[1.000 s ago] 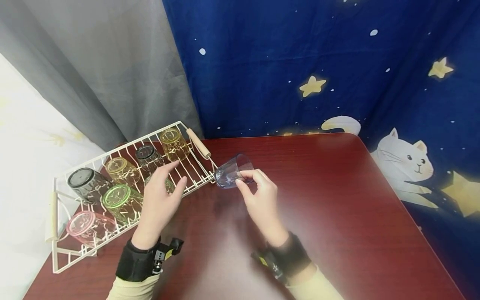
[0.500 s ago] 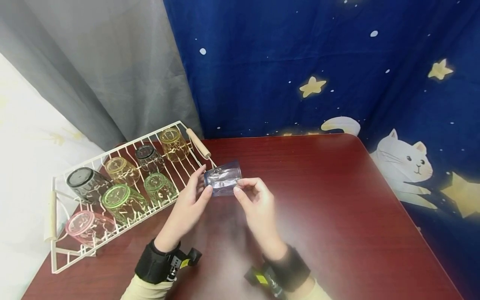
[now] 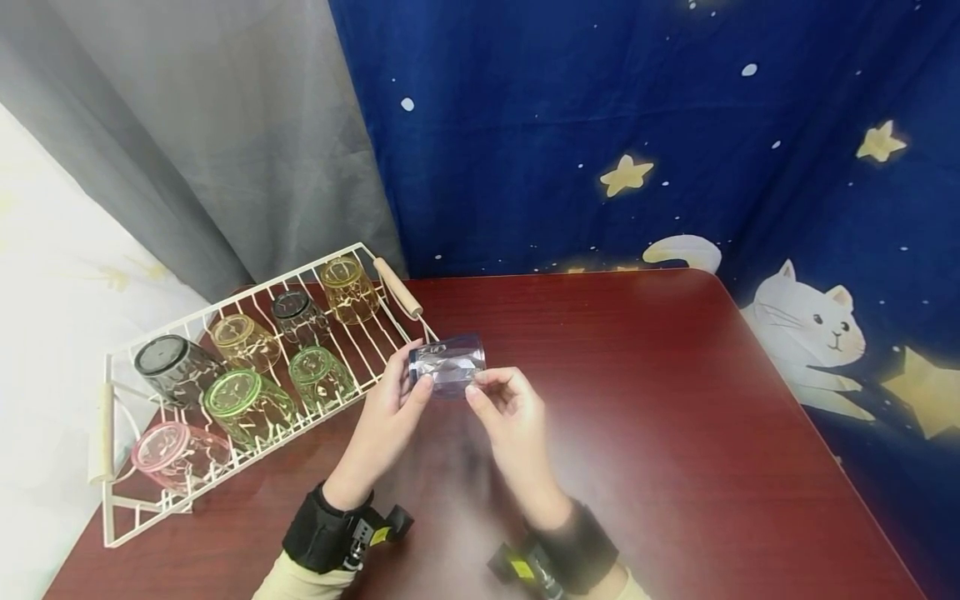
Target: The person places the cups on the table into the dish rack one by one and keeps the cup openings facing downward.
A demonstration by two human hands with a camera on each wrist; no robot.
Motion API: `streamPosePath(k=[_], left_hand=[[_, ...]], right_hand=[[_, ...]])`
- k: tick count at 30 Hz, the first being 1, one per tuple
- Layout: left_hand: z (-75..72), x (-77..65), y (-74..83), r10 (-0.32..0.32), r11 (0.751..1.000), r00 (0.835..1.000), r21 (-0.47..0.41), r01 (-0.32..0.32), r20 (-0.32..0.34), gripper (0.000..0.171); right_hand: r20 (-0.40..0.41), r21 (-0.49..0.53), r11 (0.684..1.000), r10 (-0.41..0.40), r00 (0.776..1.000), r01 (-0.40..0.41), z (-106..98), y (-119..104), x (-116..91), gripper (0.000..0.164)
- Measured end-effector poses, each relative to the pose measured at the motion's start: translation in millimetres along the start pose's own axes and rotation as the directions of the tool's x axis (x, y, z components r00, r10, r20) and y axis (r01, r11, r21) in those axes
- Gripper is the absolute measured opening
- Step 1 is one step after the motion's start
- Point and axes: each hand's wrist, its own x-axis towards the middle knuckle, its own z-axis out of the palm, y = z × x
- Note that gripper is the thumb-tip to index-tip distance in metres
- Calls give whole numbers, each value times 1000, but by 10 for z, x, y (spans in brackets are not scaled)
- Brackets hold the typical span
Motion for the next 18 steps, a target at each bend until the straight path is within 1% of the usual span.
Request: streamPosePath(k=[4,9,11,15,18], left_hand=[[-14,-9,-1,-10,1000,1000,-4,10,-8,55],[-51,-1,10,-31,999,999,18,31,-20,60],[-67,5,23,-35,999,999,25,36,-29,61],[-96,15,44,-21,999,998,48,24,-56,63],[-120,19,57,-4,998,996,69,10,-84,65]], right_hand=[[9,3,1000,-2,1000,2,-2,13,-11,19],[13,-12,1000,-11,1000,11,7,24,-24,24],[20,-16,1000,-18,1000,18,5,35,-28,23],[47,-7,999,-41,998,42,-4,71,-39,17],[66,-5,999,-52,996,53,-1,97,-44,18]])
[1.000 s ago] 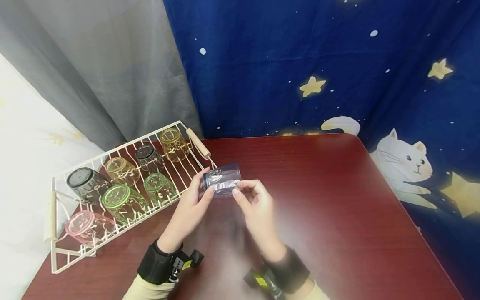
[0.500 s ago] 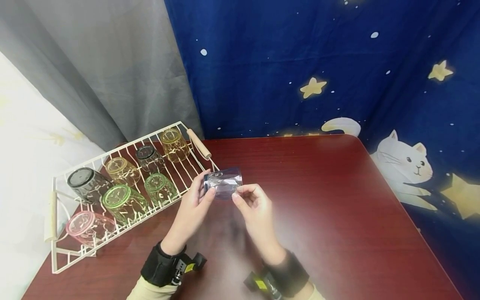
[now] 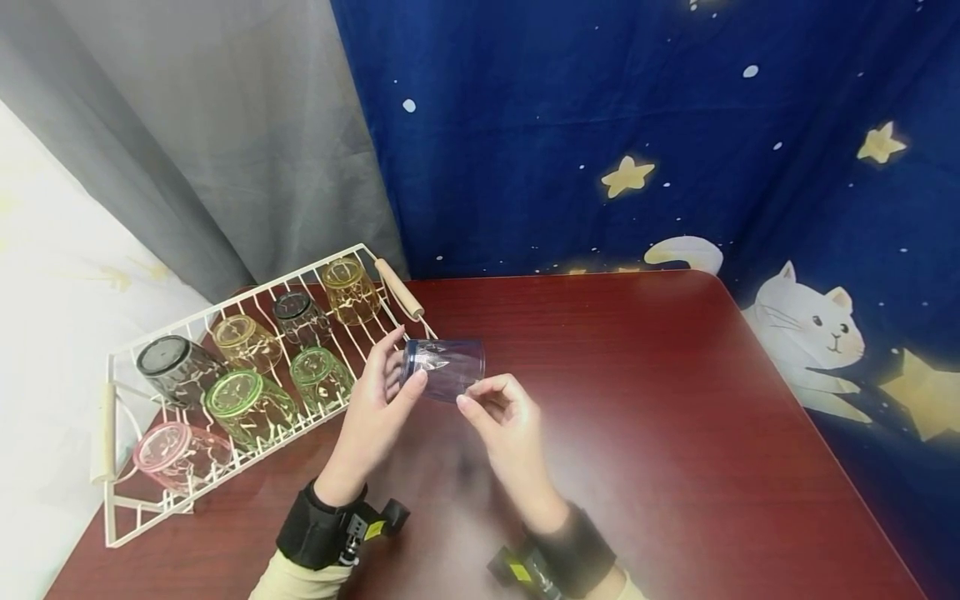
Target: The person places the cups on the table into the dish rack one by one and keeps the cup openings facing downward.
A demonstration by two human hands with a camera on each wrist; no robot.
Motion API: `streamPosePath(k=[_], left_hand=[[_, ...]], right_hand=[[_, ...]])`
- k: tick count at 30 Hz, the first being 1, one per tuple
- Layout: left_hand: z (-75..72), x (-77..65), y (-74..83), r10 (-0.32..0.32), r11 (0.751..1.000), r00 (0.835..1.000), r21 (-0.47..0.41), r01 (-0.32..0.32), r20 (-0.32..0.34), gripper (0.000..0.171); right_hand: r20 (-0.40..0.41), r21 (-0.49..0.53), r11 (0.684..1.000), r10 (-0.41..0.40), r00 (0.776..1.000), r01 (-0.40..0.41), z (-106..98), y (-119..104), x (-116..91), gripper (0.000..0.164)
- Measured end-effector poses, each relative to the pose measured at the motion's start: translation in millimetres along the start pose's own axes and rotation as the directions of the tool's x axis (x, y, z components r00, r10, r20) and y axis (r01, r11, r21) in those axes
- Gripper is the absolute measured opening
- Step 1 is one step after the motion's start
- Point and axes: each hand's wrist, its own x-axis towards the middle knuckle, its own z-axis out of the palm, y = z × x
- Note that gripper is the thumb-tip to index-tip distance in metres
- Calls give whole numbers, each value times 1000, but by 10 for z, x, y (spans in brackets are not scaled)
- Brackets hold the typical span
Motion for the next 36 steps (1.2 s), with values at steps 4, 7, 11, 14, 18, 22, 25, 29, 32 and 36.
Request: streamPosePath(k=[4,7,11,14,18,22,25,29,32,36], left_hand=[[-30,13,8,21,1000,1000,-9,-21,-22,64],[-46,27,24,34,999,999,-29,-35,-33,65],[-58,41,54,43,998,998,-53,-45,-48,67],[-64,50,64,50,997,997,-63,-53,-56,68],[-70,59,71,64,995,996,-66,-69,-67,67],[-71,71,64,81,994,994,-61,-86,-74,67],[-74,82,58,86,994,993,-61,-91,-77,67],[-81,99,55,98,992,992,-65,-103,-79,67],[-96,118,53,108,992,991,-60,-113,-82,67],[-150,155,60,97,994,990,-42,-102,-101,66]], right_hand=[[16,-33,999,0,1000,1,11,21,-3,21],[29,-62,998,2,1000,0,19,34,-7,23],[52,-79,997,-2,999,6,29,44,-14,22],[65,-82,997,-8,998,13,35,48,-18,21],[77,-98,995,8,997,0,37,53,-24,18],[95,-122,992,35,995,-24,38,64,-27,14],[113,-141,990,45,993,-28,38,76,-28,19],[134,-166,986,53,989,-30,35,86,-28,21],[158,-193,981,58,986,-27,34,88,-26,16],[182,-252,967,92,979,-44,25,98,-22,12]])
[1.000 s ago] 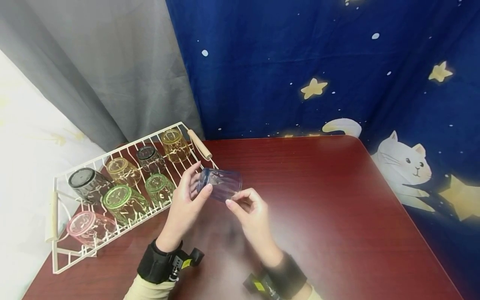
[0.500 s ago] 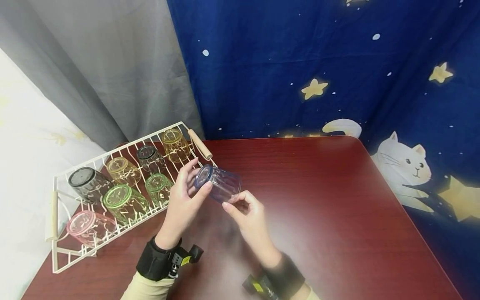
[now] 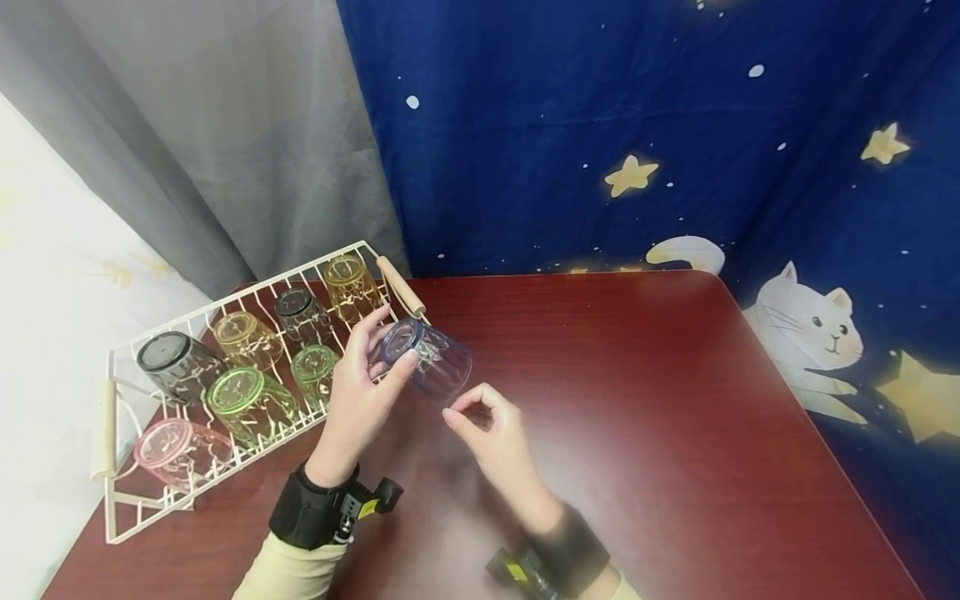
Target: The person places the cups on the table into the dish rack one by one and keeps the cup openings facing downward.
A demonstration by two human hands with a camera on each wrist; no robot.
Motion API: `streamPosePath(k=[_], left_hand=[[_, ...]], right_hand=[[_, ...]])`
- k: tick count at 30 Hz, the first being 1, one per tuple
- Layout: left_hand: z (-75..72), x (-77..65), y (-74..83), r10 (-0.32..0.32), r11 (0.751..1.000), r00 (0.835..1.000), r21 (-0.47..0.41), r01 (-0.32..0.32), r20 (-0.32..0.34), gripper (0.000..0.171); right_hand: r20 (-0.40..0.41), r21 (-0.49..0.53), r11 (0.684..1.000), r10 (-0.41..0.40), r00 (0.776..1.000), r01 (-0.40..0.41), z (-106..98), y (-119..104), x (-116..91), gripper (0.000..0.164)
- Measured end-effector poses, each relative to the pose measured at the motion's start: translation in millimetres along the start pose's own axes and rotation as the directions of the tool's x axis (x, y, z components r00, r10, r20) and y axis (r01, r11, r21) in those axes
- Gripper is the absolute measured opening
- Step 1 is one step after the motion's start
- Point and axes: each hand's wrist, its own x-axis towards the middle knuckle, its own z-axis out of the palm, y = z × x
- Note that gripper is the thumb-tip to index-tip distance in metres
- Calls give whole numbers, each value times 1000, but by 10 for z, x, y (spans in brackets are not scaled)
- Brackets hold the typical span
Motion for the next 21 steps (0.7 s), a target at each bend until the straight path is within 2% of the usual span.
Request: streamPosePath(k=[5,9,17,21], left_hand=[[-80,77,-6,-15,999,998,29,16,-55,61],[-132,144,-37,-8,996,995,86,17,-103,58],[-198,253,-187,39,976,974,217,10,-221,60],[-199,304,-278,27,959,968,280,45,-248,61]], right_hand=[[26,-56,997,54,998,-53,-20,23,-1,12],[42,-80,993,87,995,-83,-40,53,3,10],[58,-113,985,139,989,-132,-83,97,12,14],[70,-111,981,166,984,-158,-100,100,7,18]])
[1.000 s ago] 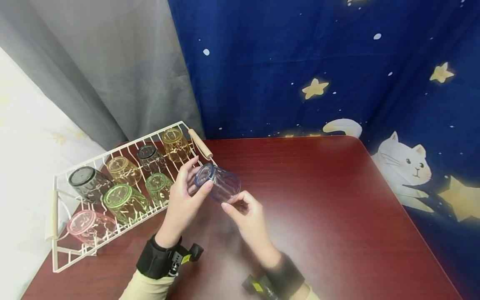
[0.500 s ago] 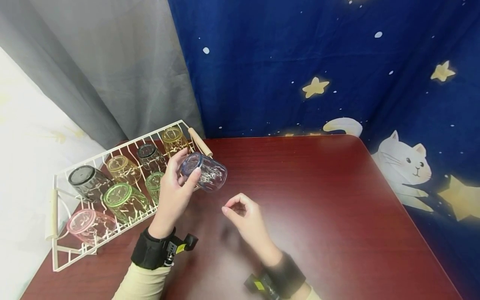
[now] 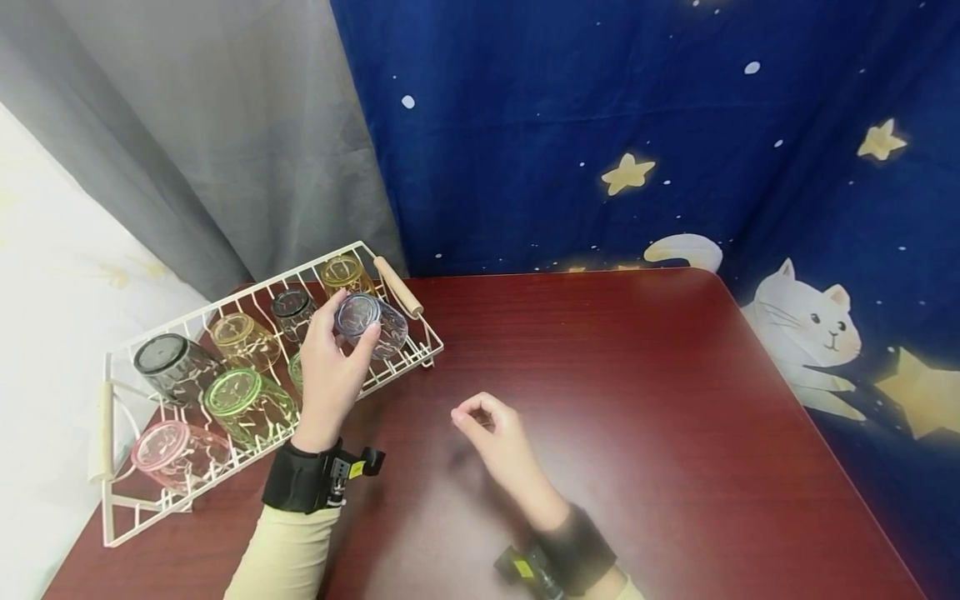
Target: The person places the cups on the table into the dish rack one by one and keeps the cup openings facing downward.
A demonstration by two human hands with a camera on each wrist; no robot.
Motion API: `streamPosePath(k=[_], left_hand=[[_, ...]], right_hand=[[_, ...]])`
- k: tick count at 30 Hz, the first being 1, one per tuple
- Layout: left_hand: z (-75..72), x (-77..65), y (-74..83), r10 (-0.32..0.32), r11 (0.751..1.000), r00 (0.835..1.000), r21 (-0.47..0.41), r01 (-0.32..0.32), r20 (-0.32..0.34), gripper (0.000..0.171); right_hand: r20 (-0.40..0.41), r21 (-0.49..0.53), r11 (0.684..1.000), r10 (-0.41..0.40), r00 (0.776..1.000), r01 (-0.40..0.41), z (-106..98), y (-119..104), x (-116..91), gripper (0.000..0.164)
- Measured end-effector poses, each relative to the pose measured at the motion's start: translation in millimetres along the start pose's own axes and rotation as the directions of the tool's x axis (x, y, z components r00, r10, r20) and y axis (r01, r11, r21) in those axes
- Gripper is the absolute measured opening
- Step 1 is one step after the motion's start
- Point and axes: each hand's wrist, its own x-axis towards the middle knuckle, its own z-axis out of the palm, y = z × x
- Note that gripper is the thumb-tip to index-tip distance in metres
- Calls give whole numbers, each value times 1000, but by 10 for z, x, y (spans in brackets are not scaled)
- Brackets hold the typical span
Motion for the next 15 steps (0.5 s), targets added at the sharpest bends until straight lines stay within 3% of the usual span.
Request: streamPosePath(k=[8,15], left_hand=[[107,48,-172,-55,996,998,67,52,42,60],[179,63,-242,-70,993,994,99,62,84,61]], right_hand=[[-12,-5,1000,26,1000,-26,-21,69,8,17],[-29,-14,999,30,999,-31,-45,91,7,15]])
